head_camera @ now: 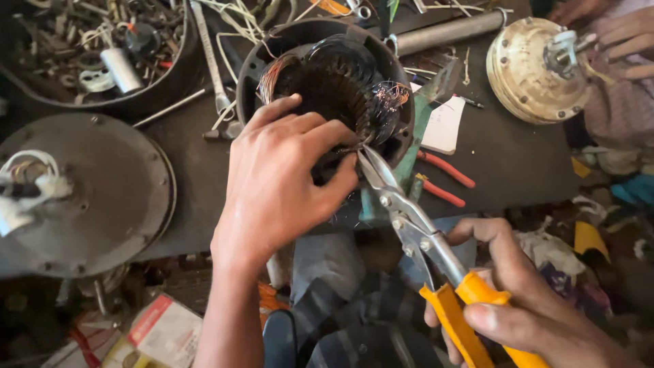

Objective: The person uses wire cutters to trim copper windings inside a motor stator, then uses a screwdriver to adjust internal components. The work is performed on a cluttered workbench with various tools and parts visible.

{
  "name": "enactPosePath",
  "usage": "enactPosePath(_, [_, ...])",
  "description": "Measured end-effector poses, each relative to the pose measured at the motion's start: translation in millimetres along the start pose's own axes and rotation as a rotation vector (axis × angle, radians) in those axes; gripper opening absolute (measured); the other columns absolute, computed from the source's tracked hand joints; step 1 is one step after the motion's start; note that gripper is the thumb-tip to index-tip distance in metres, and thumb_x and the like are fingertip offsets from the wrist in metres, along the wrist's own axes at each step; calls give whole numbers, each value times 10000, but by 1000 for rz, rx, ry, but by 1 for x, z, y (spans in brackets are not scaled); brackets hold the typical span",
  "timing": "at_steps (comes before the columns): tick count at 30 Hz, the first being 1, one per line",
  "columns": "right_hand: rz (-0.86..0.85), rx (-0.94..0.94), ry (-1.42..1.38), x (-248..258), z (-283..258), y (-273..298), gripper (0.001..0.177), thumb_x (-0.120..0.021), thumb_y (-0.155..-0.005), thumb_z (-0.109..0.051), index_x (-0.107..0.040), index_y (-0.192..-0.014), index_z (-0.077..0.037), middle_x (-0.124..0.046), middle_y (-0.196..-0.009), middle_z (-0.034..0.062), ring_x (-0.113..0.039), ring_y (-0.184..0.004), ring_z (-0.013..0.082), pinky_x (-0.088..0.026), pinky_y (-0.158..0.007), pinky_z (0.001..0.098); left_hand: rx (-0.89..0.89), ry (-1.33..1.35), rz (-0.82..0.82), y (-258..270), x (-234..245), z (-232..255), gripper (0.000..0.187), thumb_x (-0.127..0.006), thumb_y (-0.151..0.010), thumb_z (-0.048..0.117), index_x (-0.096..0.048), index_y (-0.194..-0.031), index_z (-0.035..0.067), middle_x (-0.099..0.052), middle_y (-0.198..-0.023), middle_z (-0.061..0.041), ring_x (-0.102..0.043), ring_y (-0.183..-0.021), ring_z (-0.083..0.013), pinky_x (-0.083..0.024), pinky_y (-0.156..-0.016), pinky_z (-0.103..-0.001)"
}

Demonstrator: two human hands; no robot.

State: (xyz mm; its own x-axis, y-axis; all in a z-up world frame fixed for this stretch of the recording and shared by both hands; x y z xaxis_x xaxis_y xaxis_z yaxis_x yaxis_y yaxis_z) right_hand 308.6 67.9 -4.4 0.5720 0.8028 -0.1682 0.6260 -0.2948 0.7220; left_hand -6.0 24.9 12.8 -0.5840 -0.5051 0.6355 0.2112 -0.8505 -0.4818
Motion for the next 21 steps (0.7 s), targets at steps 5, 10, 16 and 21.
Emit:
enactPosePath(5, [96,20,-69,-22,13,0,828,-683,-913,-346,-140,-1511,-163,-574,-1148,301,-687,-839,346,-576,-741,510,-18,40,-42,2,1,-6,130,-727,-870,186,-748,-963,99,-699,-840,-73,-696,-875,-285,-462,-1135,-442])
enactPosePath(10, [202,23,207,-39,9,0,816,-659,-932,-358,-112,-1502,-156,-553,-1185,220,-601,-988,269,-560,-839,447,-50,52,-38,1,-1,-7,118,-724,-872,183,-739,-958,103,-713,-875,-61,-697,-866,-267,-454,-1127,-438])
enactPosePath(16, [248,0,289,-52,2,-6,787,-666,-919,-341,-147,-1470,-125,-529,-1172,204,-593,-999,273,-560,-837,441,-82,32,-28,7,-2,-11,103,-727,-903,174,-738,-968,95,-713,-892,-68,-693,-878,-273,-457,-1130,-437])
enactPosePath(21, [120,-14,-13,-29,1,5,761,-705,-900,-296,-192,-1441,-145,-577,-1086,306,-698,-772,375,-597,-612,501,-98,30,-9,9,-3,-11,105,-727,-919,174,-736,-984,92,-720,-929,-62,-695,-923,-276,-457,-1137,-432])
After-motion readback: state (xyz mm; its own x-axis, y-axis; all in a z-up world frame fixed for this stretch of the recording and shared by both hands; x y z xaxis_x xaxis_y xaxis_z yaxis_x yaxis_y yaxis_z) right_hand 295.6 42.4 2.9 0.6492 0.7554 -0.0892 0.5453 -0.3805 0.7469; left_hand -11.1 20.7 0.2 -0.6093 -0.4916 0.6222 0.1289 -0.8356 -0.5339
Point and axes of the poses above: each hand's wrist, its own y-axis away from the middle knuckle, its own x-axis out of the back of the hand, z = x × y, the point moved 4 cm from there along -y, towards the middle knuckle
